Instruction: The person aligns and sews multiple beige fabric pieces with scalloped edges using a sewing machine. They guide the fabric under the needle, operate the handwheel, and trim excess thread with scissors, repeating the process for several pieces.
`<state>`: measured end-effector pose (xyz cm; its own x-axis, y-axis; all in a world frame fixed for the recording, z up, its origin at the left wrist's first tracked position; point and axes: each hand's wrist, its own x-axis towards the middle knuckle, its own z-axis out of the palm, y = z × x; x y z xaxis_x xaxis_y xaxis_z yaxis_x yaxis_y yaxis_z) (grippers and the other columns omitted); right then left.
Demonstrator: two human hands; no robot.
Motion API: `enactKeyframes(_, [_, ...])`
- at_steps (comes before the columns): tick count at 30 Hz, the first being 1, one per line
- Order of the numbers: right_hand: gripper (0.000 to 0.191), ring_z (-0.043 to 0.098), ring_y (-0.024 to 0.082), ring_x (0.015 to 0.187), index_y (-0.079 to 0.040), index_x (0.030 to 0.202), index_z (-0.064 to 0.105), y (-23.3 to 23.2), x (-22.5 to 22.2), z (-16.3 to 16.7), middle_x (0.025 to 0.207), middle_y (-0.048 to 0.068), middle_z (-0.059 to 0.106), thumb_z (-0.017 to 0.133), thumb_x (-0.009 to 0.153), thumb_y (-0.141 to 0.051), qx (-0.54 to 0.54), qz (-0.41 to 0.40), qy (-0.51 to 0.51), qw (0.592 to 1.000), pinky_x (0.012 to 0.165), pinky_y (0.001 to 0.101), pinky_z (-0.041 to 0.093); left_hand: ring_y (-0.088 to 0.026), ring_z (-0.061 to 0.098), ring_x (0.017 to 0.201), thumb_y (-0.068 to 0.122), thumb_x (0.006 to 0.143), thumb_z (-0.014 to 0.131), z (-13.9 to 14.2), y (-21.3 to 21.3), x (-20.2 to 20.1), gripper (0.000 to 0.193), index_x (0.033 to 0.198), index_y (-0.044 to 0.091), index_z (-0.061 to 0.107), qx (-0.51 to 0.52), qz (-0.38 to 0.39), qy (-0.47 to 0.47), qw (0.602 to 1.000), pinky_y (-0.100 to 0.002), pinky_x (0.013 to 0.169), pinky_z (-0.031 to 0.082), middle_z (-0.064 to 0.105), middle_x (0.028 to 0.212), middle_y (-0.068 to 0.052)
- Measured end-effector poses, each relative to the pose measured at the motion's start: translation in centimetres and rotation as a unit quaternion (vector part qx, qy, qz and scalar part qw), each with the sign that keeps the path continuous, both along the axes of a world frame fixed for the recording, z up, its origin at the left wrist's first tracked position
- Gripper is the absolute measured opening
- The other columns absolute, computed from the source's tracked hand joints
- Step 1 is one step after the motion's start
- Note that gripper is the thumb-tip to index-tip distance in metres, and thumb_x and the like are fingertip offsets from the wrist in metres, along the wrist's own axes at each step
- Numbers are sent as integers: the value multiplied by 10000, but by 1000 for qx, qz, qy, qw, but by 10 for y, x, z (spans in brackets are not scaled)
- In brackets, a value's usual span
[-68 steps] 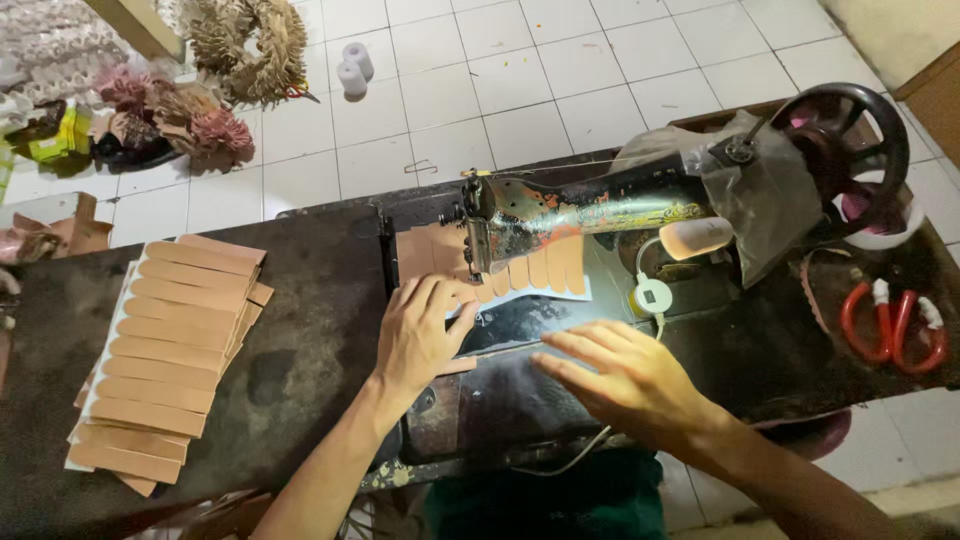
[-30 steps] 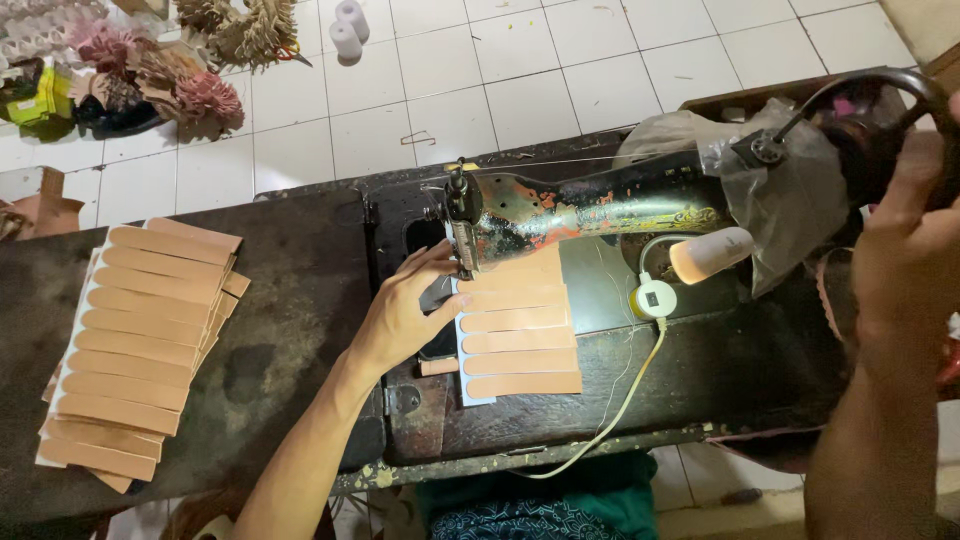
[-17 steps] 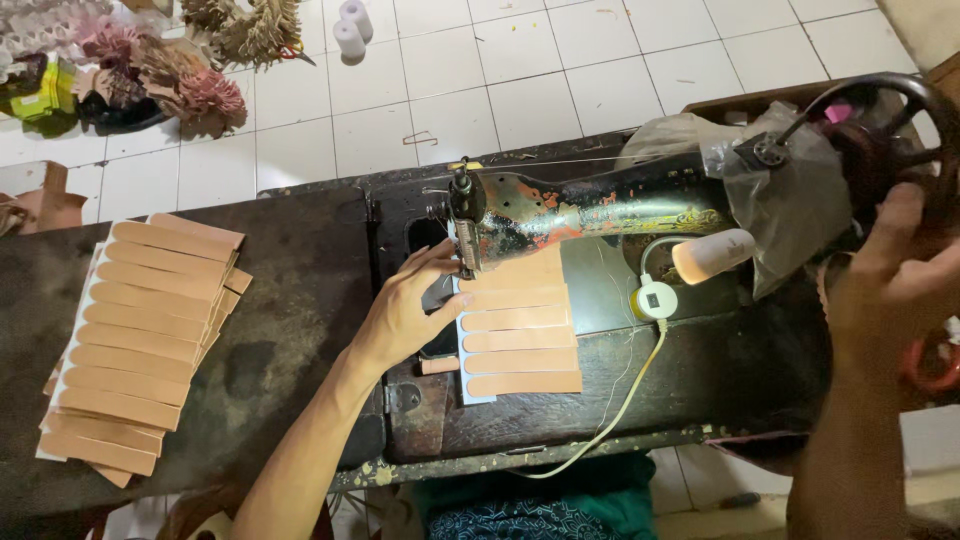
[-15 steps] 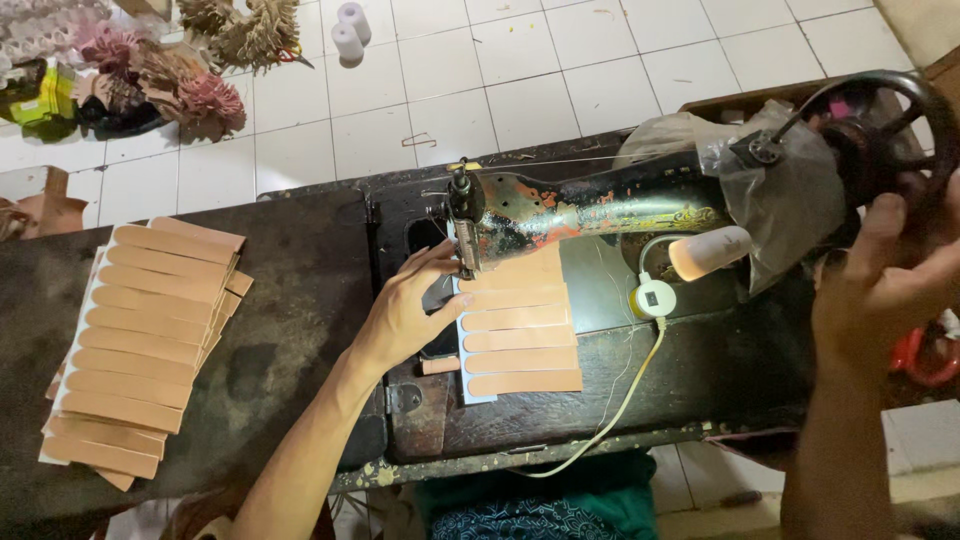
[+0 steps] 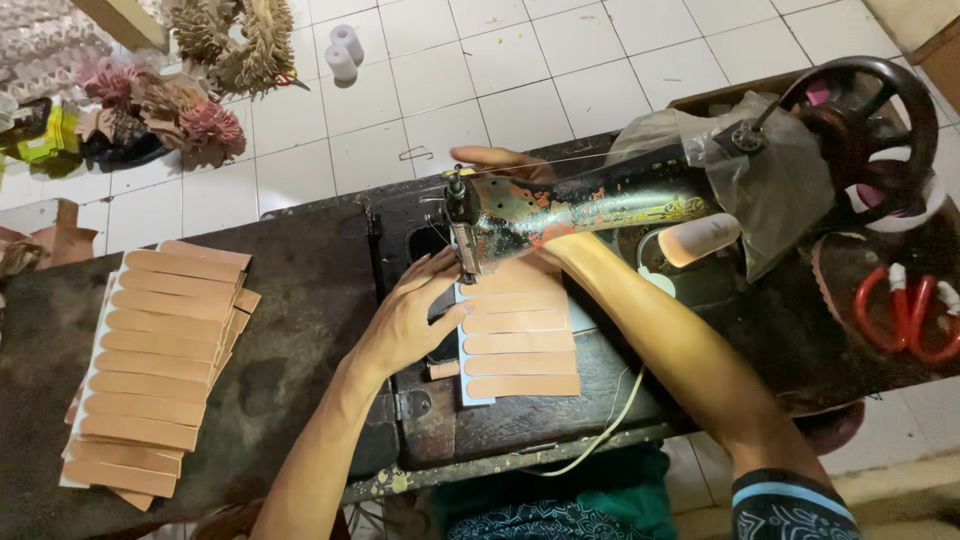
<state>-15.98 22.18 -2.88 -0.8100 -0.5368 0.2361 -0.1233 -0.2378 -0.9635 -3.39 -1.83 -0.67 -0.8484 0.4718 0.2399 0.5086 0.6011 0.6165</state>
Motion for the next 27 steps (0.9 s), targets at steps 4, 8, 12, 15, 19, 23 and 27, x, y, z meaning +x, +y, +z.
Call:
enactKeyframes(4, [243, 702, 292, 1014, -24, 1212, 676, 14, 40, 18, 1170, 169, 737, 605, 996, -108, 342, -129, 196, 910, 856, 395, 537, -342, 442, 1451, 249, 930, 704, 2, 2, 0, 544, 1383, -32, 600, -1, -7, -2, 1000, -466, 1231, 271, 526, 1502, -245])
enactKeyframes(8, [160, 718, 338, 926, -28, 1078, 729, 54, 113, 46, 1049, 192, 745, 645, 968, -107, 294, -113, 288, 904, 797, 378, 563, -329, 464, 1452, 262, 931, 713, 2, 3, 1, 537, 1365, -33, 602, -1, 9, 3, 1000, -460, 1245, 287, 556, 1480, -228])
enactKeyframes(12, [195, 733, 238, 796, -32, 1063, 732, 98, 177, 77, 950, 110, 749, 742, 893, -129, 345, -187, 323, 861, 685, 314, 571, -331, 467, 1449, 263, 927, 718, 0, 2, 2, 541, 1364, -34, 604, -2, 9, 0, 1000, -462, 1242, 297, 558, 1474, -225])
enactKeyframes(15, [139, 655, 117, 659, -94, 1042, 764, 140, 210, 100, 874, 40, 737, 778, 917, -152, 435, -341, 353, 755, 591, 301, 526, -334, 469, 1447, 249, 923, 720, 0, 3, 2, 523, 1360, -16, 610, 0, 11, -1, 1000, -465, 1235, 306, 550, 1493, -219])
enactKeyframes(19, [330, 644, 170, 659, 15, 1087, 711, 190, 170, 106, 838, 117, 708, 474, 1133, -209, 492, -515, 220, 667, 545, 307, 483, -351, 478, 1421, 228, 923, 719, 4, 6, 2, 500, 1373, 29, 627, -3, 14, 5, 1000, -471, 1208, 328, 532, 1525, -210])
enactKeyframes(23, [390, 714, 222, 817, -3, 1289, 686, 232, 93, 93, 959, 161, 718, 508, 1217, -343, 562, -547, 183, 593, 594, 341, 538, -348, 503, 1405, 218, 906, 727, 6, 10, 3, 459, 1327, 46, 664, 5, 42, -6, 999, -455, 1175, 379, 567, 1488, -182])
enactKeyframes(27, [283, 735, 230, 966, 14, 1371, 607, 253, 75, 86, 1144, 144, 728, 463, 1230, -183, 531, -481, 436, 544, 786, 323, 599, -345, 521, 1387, 206, 896, 733, 3, 11, 3, 424, 1286, 45, 691, 13, 55, -1, 998, -447, 1159, 404, 590, 1460, -181])
